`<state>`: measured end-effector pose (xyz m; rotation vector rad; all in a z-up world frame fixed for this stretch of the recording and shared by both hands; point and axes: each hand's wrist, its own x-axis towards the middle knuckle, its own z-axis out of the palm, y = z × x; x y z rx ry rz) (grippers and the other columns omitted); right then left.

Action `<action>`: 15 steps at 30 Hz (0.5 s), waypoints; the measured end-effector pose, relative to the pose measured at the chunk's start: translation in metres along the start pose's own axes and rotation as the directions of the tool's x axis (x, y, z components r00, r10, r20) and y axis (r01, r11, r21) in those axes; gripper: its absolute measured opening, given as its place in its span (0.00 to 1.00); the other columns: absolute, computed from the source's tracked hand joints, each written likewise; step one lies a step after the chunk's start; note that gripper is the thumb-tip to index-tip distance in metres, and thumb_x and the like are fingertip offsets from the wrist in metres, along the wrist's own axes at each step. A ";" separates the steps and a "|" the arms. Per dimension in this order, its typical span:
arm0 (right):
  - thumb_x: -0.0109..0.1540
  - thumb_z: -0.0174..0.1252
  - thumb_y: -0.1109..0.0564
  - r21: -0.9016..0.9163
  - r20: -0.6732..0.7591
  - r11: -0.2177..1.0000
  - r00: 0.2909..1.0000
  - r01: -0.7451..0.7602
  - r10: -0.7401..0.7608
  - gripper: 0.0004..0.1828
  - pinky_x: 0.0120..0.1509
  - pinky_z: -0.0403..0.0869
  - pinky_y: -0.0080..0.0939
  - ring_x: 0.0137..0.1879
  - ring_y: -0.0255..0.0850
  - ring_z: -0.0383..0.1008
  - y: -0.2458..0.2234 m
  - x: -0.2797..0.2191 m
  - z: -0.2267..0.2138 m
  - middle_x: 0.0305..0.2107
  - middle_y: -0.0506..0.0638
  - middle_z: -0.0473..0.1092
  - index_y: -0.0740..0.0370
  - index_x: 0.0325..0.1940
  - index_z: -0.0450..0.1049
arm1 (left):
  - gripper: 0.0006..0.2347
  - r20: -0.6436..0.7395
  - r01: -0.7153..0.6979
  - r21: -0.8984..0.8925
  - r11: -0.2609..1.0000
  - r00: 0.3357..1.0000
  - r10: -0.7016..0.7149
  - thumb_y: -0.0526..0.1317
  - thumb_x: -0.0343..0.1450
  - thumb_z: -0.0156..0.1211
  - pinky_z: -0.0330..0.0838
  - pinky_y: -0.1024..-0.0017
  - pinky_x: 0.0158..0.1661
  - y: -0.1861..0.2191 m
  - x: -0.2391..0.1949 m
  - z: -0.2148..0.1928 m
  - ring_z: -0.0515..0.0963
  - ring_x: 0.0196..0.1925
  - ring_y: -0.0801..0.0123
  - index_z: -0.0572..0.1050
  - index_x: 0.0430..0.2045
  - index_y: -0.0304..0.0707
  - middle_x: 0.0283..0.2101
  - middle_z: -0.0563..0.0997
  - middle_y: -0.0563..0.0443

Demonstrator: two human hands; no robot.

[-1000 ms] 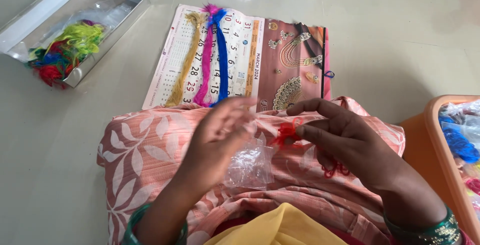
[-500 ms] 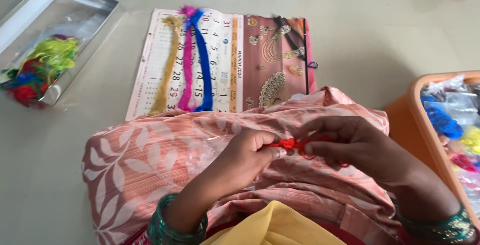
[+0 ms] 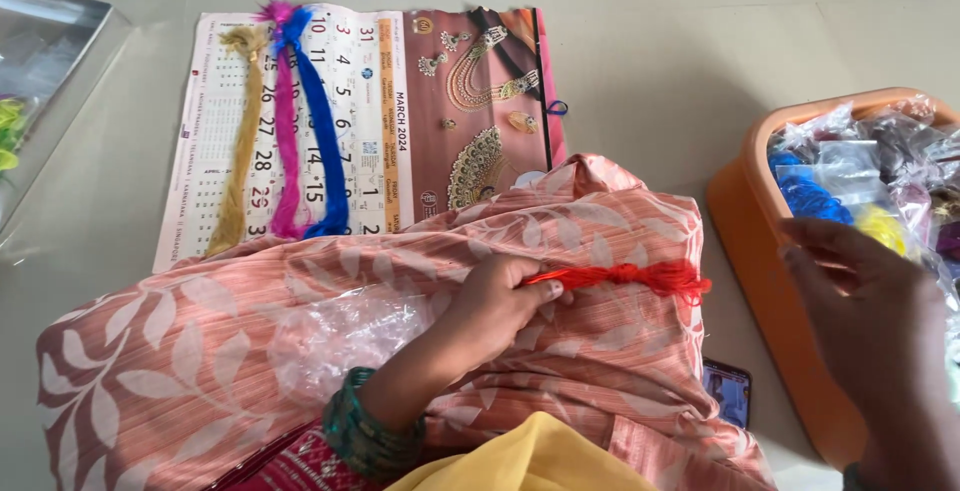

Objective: The person sits on the floor and twists and folds colorful wool fiber strands by hand, one color at a time, shaping each into a twisted decorative strand. Finished pink, blue, red and yellow strands accumulate on a calendar on the floor as the person takes new fiber from a tray and works it on their lap.

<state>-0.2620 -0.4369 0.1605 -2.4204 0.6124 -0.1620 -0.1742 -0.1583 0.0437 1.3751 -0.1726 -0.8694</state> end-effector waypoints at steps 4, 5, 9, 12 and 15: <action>0.61 0.62 0.61 0.246 0.140 0.969 0.990 -0.025 -0.009 0.16 0.48 0.76 0.36 0.45 0.36 0.79 -0.037 -0.019 0.017 0.40 0.52 0.81 0.58 0.53 0.81 | 0.08 -0.024 -0.041 0.099 0.994 0.999 0.044 0.38 0.74 0.58 0.61 0.79 0.19 -0.001 -0.001 -0.002 0.70 0.17 0.80 0.81 0.33 0.33 0.21 0.79 0.55; 0.61 0.62 0.61 0.243 0.132 0.970 0.991 -0.030 -0.002 0.16 0.48 0.76 0.36 0.45 0.36 0.79 -0.040 -0.022 0.026 0.40 0.52 0.81 0.58 0.53 0.81 | 0.08 -0.014 -0.042 0.099 0.994 0.999 0.044 0.38 0.74 0.58 0.61 0.79 0.19 0.009 -0.006 -0.001 0.70 0.17 0.80 0.81 0.33 0.33 0.21 0.79 0.55; 0.56 0.68 0.57 0.104 0.114 0.961 0.957 0.255 -0.267 0.15 0.41 0.77 0.36 0.38 0.36 0.80 -0.046 -0.029 0.052 0.38 0.49 0.80 0.60 0.47 0.82 | 0.08 -0.124 0.041 0.358 0.933 0.992 0.004 0.42 0.73 0.60 0.69 0.74 0.21 0.029 -0.020 -0.026 0.72 0.18 0.75 0.81 0.32 0.35 0.22 0.76 0.51; 0.58 0.66 0.58 0.110 0.053 0.963 0.966 0.245 -0.251 0.12 0.40 0.76 0.37 0.37 0.36 0.79 -0.041 -0.034 0.056 0.38 0.50 0.78 0.60 0.46 0.83 | 0.07 -0.268 -0.067 0.586 0.808 0.925 0.270 0.39 0.72 0.61 0.75 0.73 0.27 0.039 -0.039 -0.049 0.79 0.23 0.75 0.80 0.35 0.36 0.26 0.82 0.52; 0.58 0.66 0.58 0.116 0.037 0.949 0.954 0.293 -0.299 0.12 0.40 0.76 0.36 0.38 0.36 0.79 -0.042 -0.032 0.054 0.39 0.50 0.78 0.60 0.46 0.83 | 0.08 -0.342 -0.094 0.737 0.669 0.802 0.490 0.36 0.70 0.62 0.76 0.69 0.33 0.072 -0.051 -0.032 0.82 0.29 0.71 0.79 0.42 0.39 0.32 0.83 0.51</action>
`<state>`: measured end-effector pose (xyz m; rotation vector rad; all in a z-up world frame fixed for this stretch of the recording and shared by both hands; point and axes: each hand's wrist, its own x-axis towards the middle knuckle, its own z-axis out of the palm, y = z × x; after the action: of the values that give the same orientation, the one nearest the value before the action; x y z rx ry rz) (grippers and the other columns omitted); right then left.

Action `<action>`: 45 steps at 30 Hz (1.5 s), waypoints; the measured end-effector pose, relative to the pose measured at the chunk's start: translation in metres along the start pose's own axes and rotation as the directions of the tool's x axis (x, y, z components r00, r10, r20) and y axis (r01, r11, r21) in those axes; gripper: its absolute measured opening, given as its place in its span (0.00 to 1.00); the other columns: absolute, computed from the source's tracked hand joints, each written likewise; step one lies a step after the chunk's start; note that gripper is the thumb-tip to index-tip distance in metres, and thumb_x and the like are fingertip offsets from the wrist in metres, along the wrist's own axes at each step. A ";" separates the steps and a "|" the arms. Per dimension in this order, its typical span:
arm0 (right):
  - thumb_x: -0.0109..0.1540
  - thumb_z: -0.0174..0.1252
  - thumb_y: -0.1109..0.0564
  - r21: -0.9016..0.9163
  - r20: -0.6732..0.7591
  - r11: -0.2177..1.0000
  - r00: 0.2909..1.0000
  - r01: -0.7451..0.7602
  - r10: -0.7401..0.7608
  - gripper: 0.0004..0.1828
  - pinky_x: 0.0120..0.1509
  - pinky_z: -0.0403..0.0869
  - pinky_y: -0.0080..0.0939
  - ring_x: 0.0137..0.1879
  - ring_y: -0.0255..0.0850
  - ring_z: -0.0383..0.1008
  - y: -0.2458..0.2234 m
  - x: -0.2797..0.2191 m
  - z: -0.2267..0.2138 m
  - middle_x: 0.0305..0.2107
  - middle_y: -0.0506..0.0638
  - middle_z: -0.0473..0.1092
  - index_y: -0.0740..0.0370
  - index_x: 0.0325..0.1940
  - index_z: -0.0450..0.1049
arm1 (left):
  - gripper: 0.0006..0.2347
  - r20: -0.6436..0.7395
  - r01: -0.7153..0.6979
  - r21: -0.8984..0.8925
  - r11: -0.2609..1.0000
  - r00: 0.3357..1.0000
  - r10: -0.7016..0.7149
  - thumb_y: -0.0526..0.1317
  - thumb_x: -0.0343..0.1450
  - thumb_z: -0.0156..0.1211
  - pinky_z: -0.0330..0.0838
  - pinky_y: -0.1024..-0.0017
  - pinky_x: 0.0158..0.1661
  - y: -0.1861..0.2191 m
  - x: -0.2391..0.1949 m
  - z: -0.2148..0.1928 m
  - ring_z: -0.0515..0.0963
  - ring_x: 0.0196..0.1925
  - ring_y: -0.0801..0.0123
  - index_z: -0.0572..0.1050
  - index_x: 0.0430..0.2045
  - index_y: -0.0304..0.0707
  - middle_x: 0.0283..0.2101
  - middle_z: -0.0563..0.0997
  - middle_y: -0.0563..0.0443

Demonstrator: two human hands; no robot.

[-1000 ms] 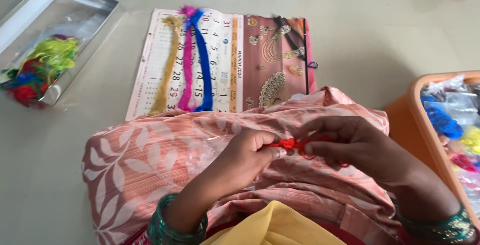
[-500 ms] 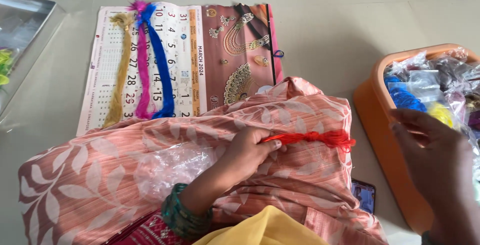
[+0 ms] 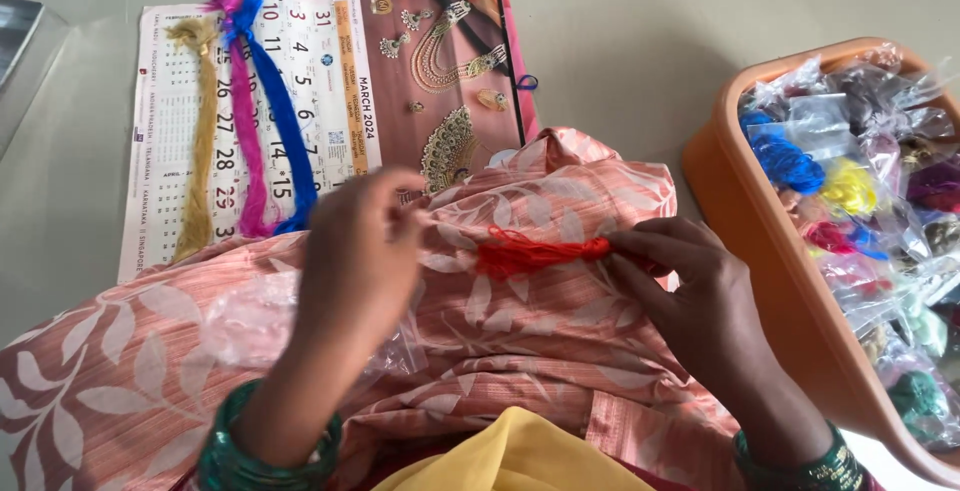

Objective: The person sits on the floor and twists and folds colorful wool fiber strands by hand, one color at a time, shaping each into a twisted decorative strand. Finished pink, blue, red and yellow strands accumulate on a calendar on the floor as the person takes new fiber from a tray and works it on their lap.

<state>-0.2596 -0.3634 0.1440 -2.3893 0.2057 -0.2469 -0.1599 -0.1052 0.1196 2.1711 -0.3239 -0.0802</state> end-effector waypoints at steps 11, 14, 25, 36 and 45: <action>0.56 0.66 0.58 -0.246 0.050 0.960 0.991 0.136 -0.128 0.12 0.46 0.74 0.45 0.42 0.46 0.78 -0.008 0.003 -0.026 0.34 0.52 0.78 0.60 0.44 0.81 | 0.05 -0.038 -0.532 0.236 0.813 0.831 0.555 0.32 0.66 0.66 0.71 0.58 0.56 0.025 -0.015 0.089 0.78 0.48 0.57 0.79 0.31 0.42 0.34 0.79 0.51; 0.56 0.66 0.53 -0.207 0.147 0.942 0.944 -0.264 0.297 0.15 0.45 0.75 0.50 0.40 0.51 0.78 0.023 0.013 -0.061 0.33 0.56 0.77 0.57 0.46 0.82 | 0.04 -0.037 -0.520 0.156 0.840 0.847 0.531 0.33 0.66 0.65 0.70 0.57 0.50 0.028 -0.013 0.084 0.78 0.45 0.55 0.80 0.31 0.38 0.34 0.80 0.49; 0.54 0.71 0.55 0.007 0.115 0.933 0.927 0.359 -0.357 0.19 0.56 0.76 0.41 0.54 0.45 0.78 -0.011 0.016 -0.009 0.47 0.51 0.77 0.62 0.45 0.76 | 0.07 -0.021 -0.435 0.025 0.900 0.900 0.436 0.32 0.64 0.62 0.71 0.55 0.49 0.028 -0.008 0.076 0.79 0.44 0.47 0.78 0.33 0.34 0.35 0.81 0.41; 0.63 0.57 0.53 0.265 0.658 0.923 0.752 -0.280 0.039 0.18 0.35 0.72 0.34 0.30 0.32 0.71 -0.049 0.146 0.059 0.33 0.49 0.79 0.61 0.56 0.76 | 0.14 0.165 0.152 -0.480 0.864 0.983 -0.081 0.38 0.69 0.64 0.76 0.74 0.39 -0.026 0.003 -0.023 0.79 0.38 0.75 0.76 0.49 0.40 0.35 0.80 0.55; 0.64 0.54 0.53 0.434 0.494 0.781 0.843 -0.450 0.212 0.21 0.29 0.76 0.41 0.21 0.36 0.66 0.062 0.353 0.199 0.31 0.50 0.77 0.64 0.58 0.71 | 0.15 0.379 0.465 -0.611 0.640 0.882 -0.280 0.37 0.70 0.62 0.70 0.74 0.32 -0.199 0.023 0.038 0.78 0.32 0.73 0.76 0.50 0.34 0.31 0.81 0.49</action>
<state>0.1247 -0.3562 -0.0001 -1.7416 0.3147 0.3508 -0.1040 -0.0313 -0.0625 1.4295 0.0442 -0.6270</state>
